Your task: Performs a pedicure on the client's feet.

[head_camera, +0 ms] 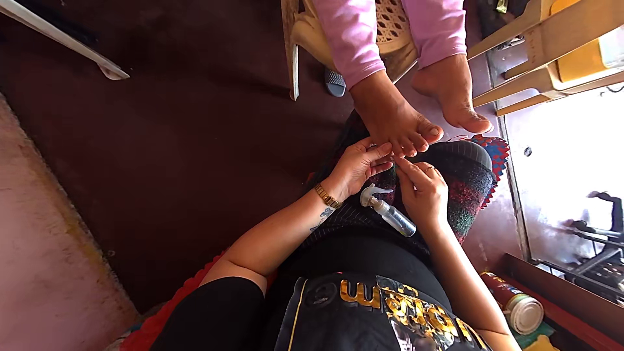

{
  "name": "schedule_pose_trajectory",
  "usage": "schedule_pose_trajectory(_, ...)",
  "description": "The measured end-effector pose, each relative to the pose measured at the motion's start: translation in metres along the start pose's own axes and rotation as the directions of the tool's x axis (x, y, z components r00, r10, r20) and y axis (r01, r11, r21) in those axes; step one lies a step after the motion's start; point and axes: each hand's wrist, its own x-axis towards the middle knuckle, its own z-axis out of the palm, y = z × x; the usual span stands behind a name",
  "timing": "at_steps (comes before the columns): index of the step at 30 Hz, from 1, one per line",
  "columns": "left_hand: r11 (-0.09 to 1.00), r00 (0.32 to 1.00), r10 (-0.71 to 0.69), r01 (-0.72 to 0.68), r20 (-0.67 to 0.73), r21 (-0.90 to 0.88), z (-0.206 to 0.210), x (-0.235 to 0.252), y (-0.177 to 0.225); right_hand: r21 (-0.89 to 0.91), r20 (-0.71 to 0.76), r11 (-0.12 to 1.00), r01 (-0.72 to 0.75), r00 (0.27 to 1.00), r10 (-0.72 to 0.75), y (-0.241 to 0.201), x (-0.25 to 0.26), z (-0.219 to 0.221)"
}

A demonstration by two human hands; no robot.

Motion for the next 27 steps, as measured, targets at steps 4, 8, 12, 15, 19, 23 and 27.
schedule_pose_trajectory(4, 1.0, 1.0, -0.005, 0.005, -0.003, -0.008, 0.0, 0.002, 0.0, -0.052, -0.023, 0.998, 0.025, 0.999, -0.027, -0.004, 0.001, 0.002)
schedule_pose_trajectory(8, 1.0, 1.0, -0.004, 0.004, 0.0, -0.014, -0.001, 0.003, 0.0, -0.033, 0.018, 0.999, 0.042, 0.999, -0.041, -0.001, 0.002, -0.003)
schedule_pose_trajectory(12, 1.0, 1.0, -0.005, 0.005, 0.008, -0.012, -0.001, 0.004, -0.001, 0.016, 0.034, 1.0, -0.023, 0.999, 0.023, 0.001, 0.001, -0.006)
schedule_pose_trajectory(15, 1.0, 1.0, 0.0, 0.0, 0.007, -0.013, 0.0, 0.004, 0.0, -0.065, 0.001, 0.998, 0.025, 1.0, -0.025, -0.001, 0.002, -0.002)
schedule_pose_trajectory(19, 1.0, 1.0, -0.001, 0.001, 0.005, -0.017, -0.001, 0.004, -0.001, -0.145, -0.015, 0.988, 0.052, 0.998, -0.055, -0.009, 0.003, 0.001)
schedule_pose_trajectory(23, 1.0, 1.0, 0.001, -0.001, -0.002, -0.004, 0.0, 0.003, 0.0, -0.079, 0.02, 0.997, 0.006, 1.0, -0.004, -0.008, 0.003, -0.004)
schedule_pose_trajectory(27, 1.0, 1.0, -0.003, 0.003, 0.004, -0.01, -0.001, 0.005, -0.001, -0.113, 0.014, 0.993, 0.025, 1.0, -0.023, -0.011, 0.004, -0.002)
